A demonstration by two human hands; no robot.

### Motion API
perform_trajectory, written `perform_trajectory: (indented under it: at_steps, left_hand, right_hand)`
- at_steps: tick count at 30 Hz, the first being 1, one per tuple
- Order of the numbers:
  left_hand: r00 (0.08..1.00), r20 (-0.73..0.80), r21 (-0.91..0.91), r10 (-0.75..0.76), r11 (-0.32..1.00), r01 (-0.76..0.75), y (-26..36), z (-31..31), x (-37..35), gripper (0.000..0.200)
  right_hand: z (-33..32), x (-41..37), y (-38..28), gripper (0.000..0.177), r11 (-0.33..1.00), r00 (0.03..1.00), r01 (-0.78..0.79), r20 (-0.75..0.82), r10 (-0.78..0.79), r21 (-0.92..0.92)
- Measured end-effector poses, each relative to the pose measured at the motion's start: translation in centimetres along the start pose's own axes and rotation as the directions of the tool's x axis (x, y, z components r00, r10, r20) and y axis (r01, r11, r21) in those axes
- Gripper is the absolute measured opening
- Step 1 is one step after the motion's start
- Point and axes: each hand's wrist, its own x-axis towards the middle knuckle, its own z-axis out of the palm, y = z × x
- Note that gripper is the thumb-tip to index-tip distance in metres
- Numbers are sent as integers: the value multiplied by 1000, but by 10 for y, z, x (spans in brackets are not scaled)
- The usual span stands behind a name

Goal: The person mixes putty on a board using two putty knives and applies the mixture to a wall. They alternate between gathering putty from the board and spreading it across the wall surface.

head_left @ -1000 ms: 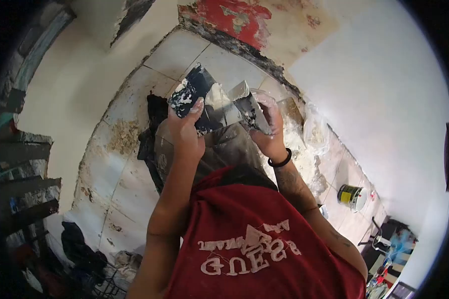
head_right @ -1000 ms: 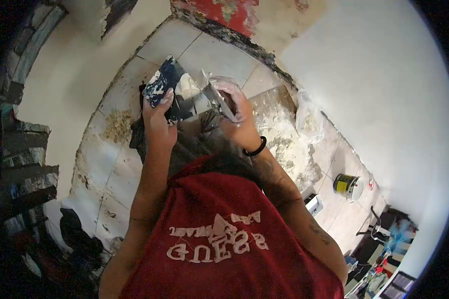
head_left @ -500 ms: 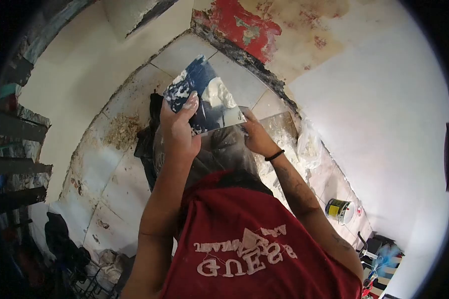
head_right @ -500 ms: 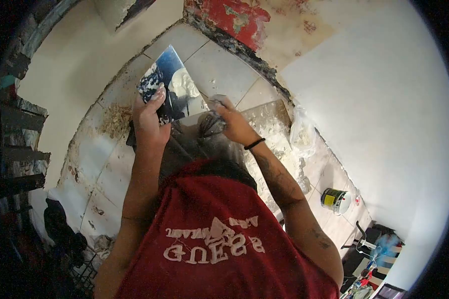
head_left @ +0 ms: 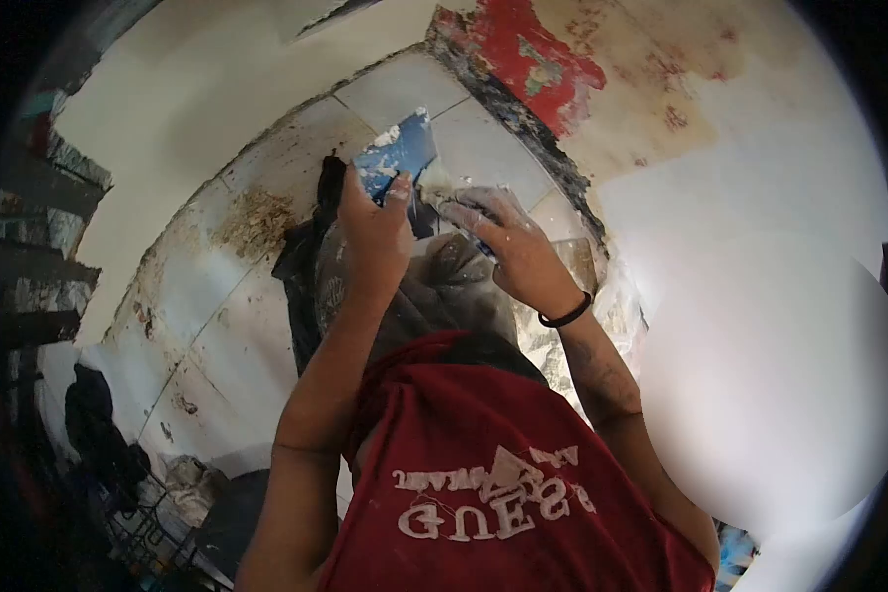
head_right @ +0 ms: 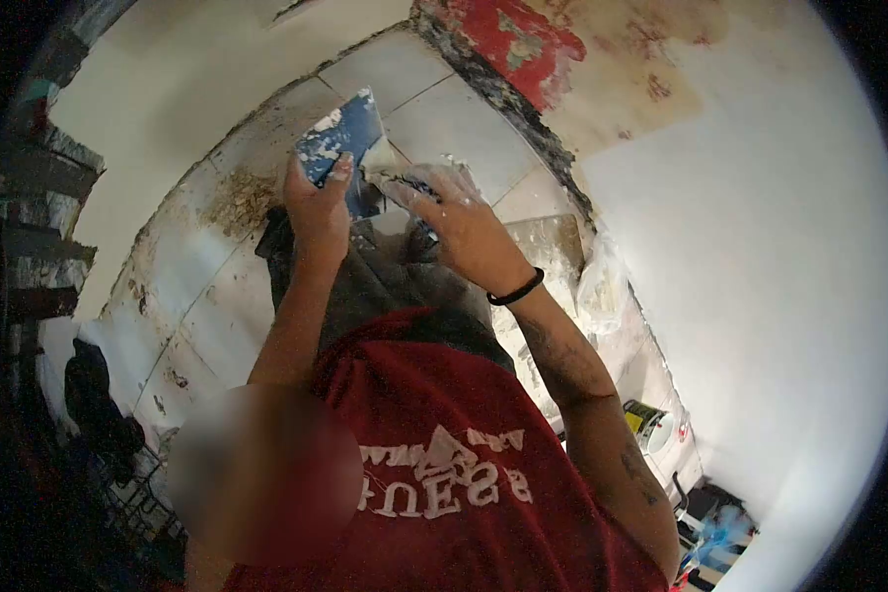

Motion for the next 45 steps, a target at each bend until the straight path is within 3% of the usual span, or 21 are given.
perform_trajectory:
  at_steps: [5,7,9,13,14,17,19,20,21,23,26,28,29,31,33,35,36,38,41,43,45]
  left_hand:
    - [997,-66,-28,-38,999,36,-18,-5,7,41]
    - [985,-145,-4,-97,995,98,-34,-8,22,49]
    - [987,-141,217,-72,971,102,-80,-29,41,60]
    - [981,-89,686,-169,704,184,-120,-62,50,73]
    - [967,-87,705,-240,671,230,-139,-73,48,73]
    - [910,-60,728,-410,606,321,-210,-115,42,57]
    - [929,77,859,-363,498,123,-207,-116,31,48]
    - [941,99,882,-324,467,68,-212,-115,29,46]
    - [950,120,900,-288,435,18,-219,-116,29,46]
    - [877,207,886,-434,464,21,-216,-111,43,45]
    - [825,249,897,-507,442,1,-226,-110,55,42]
    - [877,275,893,-394,444,-80,-249,-115,63,41]
    - [919,293,879,-265,453,-150,-263,-120,66,41]
    - [869,337,890,-363,425,-167,-284,-134,77,34]
    - [816,517,843,-258,323,-431,-320,-173,58,31]
    - [778,563,824,-279,260,-503,-329,-190,63,30]
    - [787,514,857,-342,247,-453,-323,-187,66,30]
    - [792,402,916,-460,202,-347,-293,-158,70,29]
    - [781,149,987,-606,43,-155,-261,-90,88,29]
    - [754,-50,987,-655,-148,-62,-249,-63,98,28]
    - [738,-75,987,-670,-155,-40,-258,-78,98,28]
  right_hand:
    - [21,-20,18,74,999,978,-8,209,16,-40]
    - [22,-25,32,71,971,951,-20,304,-56,240]
    - [20,-22,52,73,863,939,70,259,-227,501]
    - [-1,-16,67,80,717,999,34,4,-51,696]
    - [25,-27,85,75,-61,955,-120,132,264,991]
    - [49,-5,102,59,-378,874,35,155,460,925]
    - [121,-16,176,24,347,914,17,-156,376,938]
    - [133,3,180,18,-128,859,24,45,510,991]
    - [146,20,178,15,-577,818,91,270,508,811]
    - [120,50,162,11,-389,867,89,121,484,917]
    - [216,126,210,15,-2,905,123,-112,411,992]
    - [193,150,205,22,594,811,249,-499,304,765]
    - [181,159,199,24,868,758,187,-630,171,460]
    - [207,209,207,20,835,835,139,-516,190,533]
    - [248,269,213,33,862,808,164,-567,162,480]
    - [274,327,207,43,570,772,253,-518,368,782]
    - [281,355,197,46,138,768,330,-351,536,934]
    - [289,397,184,50,-214,754,350,-138,642,912]
    - [282,438,183,52,-110,709,255,-108,697,961]
    - [267,450,177,50,-344,729,261,50,683,902]
    - [258,451,170,47,-270,699,239,28,715,933]
